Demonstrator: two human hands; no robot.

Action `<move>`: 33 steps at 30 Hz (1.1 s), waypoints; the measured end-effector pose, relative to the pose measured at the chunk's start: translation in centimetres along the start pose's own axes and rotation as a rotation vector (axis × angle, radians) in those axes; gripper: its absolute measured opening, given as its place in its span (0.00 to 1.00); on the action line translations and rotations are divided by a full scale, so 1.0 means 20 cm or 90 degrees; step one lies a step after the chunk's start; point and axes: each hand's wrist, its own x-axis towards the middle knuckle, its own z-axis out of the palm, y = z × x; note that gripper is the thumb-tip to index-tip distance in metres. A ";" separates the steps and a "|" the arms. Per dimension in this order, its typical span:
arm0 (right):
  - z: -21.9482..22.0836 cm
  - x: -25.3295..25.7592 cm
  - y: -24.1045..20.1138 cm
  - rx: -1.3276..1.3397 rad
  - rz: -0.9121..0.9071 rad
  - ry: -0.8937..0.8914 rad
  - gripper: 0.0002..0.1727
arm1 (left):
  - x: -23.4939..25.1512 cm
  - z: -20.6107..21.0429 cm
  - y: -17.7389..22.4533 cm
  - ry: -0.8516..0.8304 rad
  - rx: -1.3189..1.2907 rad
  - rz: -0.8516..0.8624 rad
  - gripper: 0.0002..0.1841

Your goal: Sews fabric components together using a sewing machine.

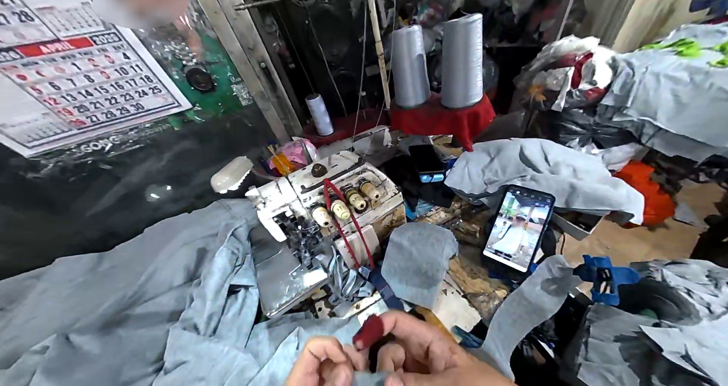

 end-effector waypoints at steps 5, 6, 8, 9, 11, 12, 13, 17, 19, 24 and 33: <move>-0.01 0.02 0.06 0.126 0.083 0.080 0.27 | -0.05 0.01 -0.02 -0.029 -0.094 -0.072 0.22; -0.02 0.03 0.06 0.142 0.098 0.083 0.27 | -0.06 0.00 -0.05 -0.038 -0.121 -0.083 0.26; -0.02 0.03 0.07 0.151 0.119 0.060 0.27 | -0.09 -0.02 -0.08 -0.013 -0.196 -0.083 0.27; -0.01 0.02 0.08 0.148 0.126 0.061 0.27 | -0.10 -0.03 -0.09 0.000 -0.228 -0.078 0.27; 0.02 0.01 0.08 0.140 0.135 0.080 0.27 | -0.12 -0.03 -0.10 0.016 -0.260 -0.073 0.27; 0.02 0.00 0.09 0.136 0.140 0.079 0.27 | -0.13 -0.03 -0.10 0.021 -0.266 -0.074 0.26; 0.01 0.00 0.09 0.138 0.144 0.064 0.28 | -0.13 -0.03 -0.11 0.023 -0.271 -0.075 0.26; -0.05 -0.02 0.10 0.144 0.163 -0.016 0.29 | -0.17 -0.05 -0.14 0.028 -0.311 -0.088 0.26; -0.05 -0.02 0.10 0.115 0.205 -0.046 0.28 | -0.18 -0.04 -0.15 0.028 -0.345 -0.087 0.24; -0.04 -0.02 0.10 0.112 0.210 -0.076 0.24 | -0.19 -0.03 -0.15 0.035 -0.446 -0.089 0.18; -0.05 -0.04 0.12 0.203 0.172 0.029 0.24 | -0.16 -0.01 -0.04 0.002 -0.253 -0.086 0.17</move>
